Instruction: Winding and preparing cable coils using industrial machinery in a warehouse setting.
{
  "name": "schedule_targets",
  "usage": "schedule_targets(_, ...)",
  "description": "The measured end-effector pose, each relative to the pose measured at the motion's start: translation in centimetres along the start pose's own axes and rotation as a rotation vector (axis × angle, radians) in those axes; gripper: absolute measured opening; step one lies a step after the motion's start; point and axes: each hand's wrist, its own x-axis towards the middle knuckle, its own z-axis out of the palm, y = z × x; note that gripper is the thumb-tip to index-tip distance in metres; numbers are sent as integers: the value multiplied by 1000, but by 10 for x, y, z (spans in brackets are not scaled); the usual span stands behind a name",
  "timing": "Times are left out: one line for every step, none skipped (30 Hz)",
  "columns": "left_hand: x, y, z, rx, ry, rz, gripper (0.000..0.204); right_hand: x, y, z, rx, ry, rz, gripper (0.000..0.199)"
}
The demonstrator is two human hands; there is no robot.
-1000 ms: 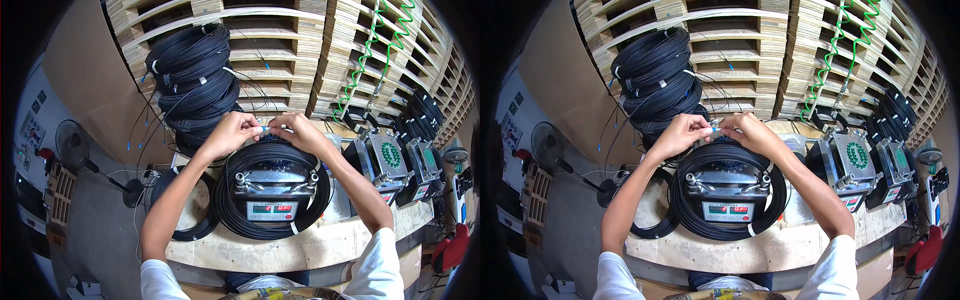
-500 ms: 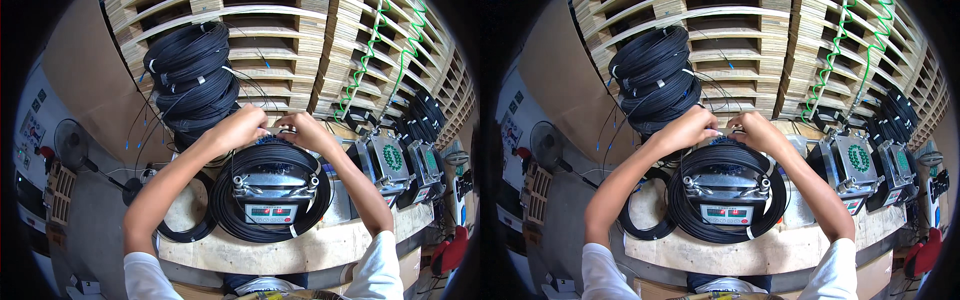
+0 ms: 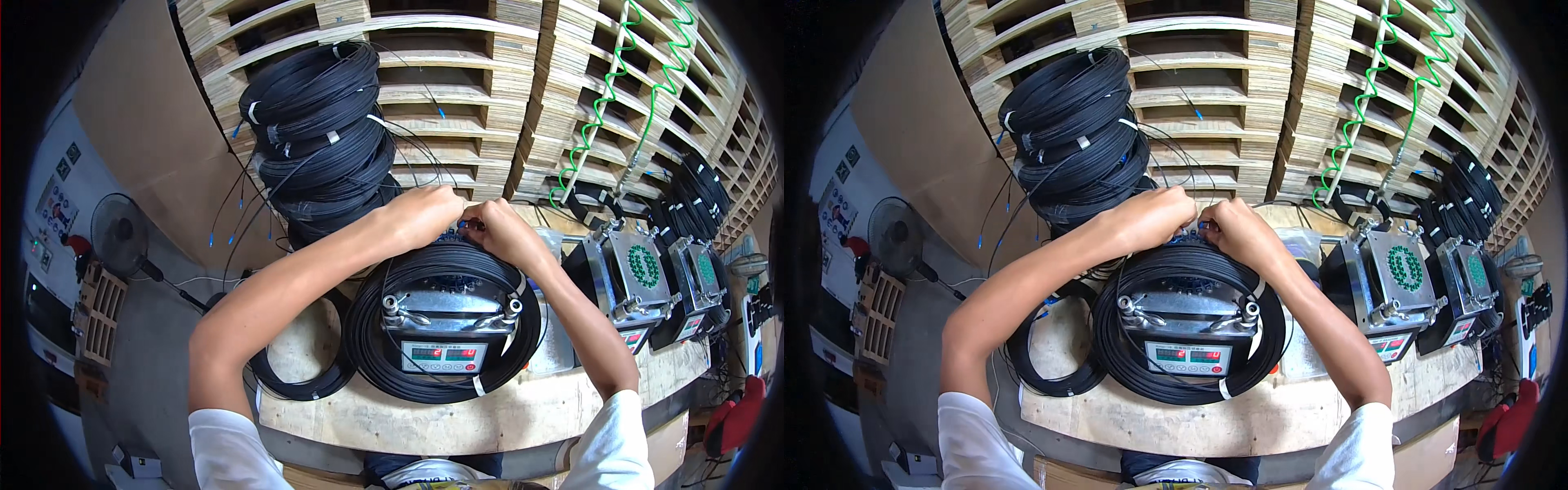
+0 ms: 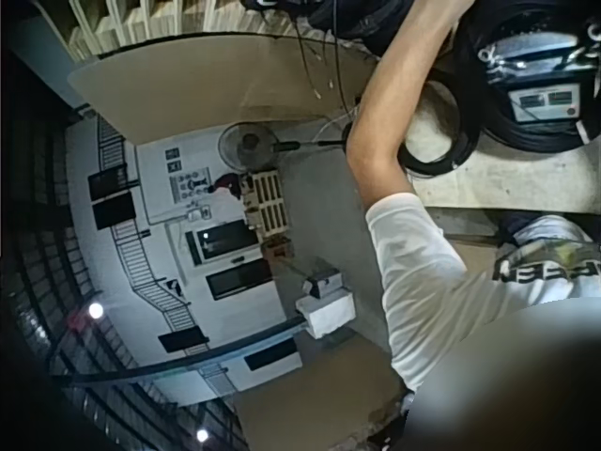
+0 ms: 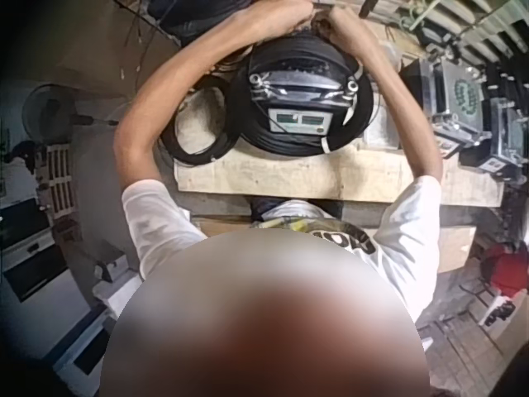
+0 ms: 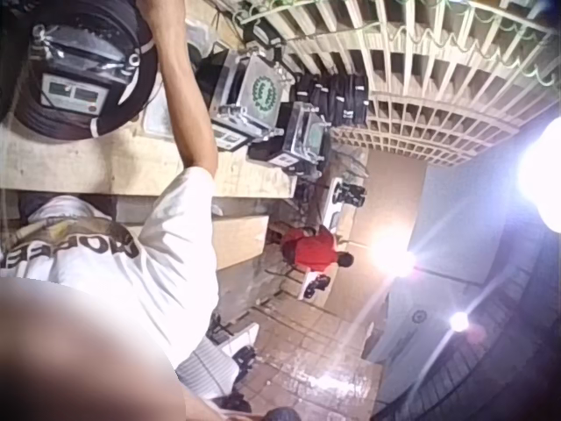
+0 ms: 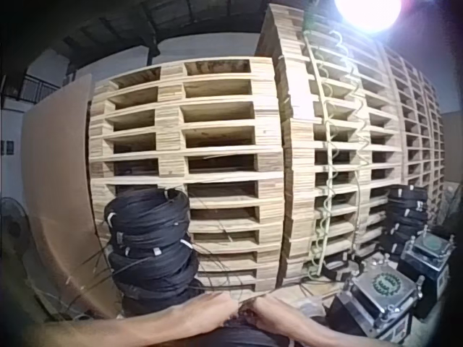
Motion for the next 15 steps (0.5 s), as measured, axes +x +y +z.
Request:
schedule_targets(1, 1, -1, -3, -3, -1, 7, 0, -1, 1, 14, 5, 3, 25)
schedule_targets(3, 3, -1, -20, -25, -38, 8, 0, 1, 2, 16, 3, 5, 25)
schedule_targets(4, 6, -3, -35, -45, -75, 8, -1, 1, 2, -1, 3, 27, 25)
schedule_targets(7, 7, -2, -35, -45, -75, 8, -2, 1, 1, -18, 3, 48, 25)
schedule_targets(12, 7, -1, -19, -62, -93, 8, -2, -1, 1, -17, 2, 49, 25)
schedule_targets(16, 7, 0, -2, -80, -112, 8, -3, -2, 0, -10, 14, 48, 25)
schedule_targets(18, 6, 1, 4, -88, -127, 8, -3, -3, 0, -3, 27, 48, 25)
schedule_targets(20, 4, 0, 4, -89, -128, 8, -2, -4, 1, -1, 27, 48, 25)
schedule_targets(23, 5, -3, -28, -143, -169, 8, -1, -4, 1, 4, 22, 40, 25)
schedule_targets(25, 6, -6, -60, -198, -210, 8, -1, -3, 1, 9, 17, 32, 25)
schedule_targets(25, 7, -8, -85, -202, -238, 10, -1, -2, 2, 9, 18, 33, 25)
schedule_targets(27, 6, -7, -85, -202, -239, 10, 0, 0, 3, 20, 20, 34, 25)
schedule_targets(29, 4, -6, -72, -222, -243, 11, 0, 1, 4, 31, 21, 34, 25)
schedule_targets(31, 4, -4, -60, -241, -248, 13, 0, 2, 4, 31, 21, 32, 25)
schedule_targets(33, 6, -2, -59, -240, -246, 13, 0, 2, 3, 39, 37, 13, 24)
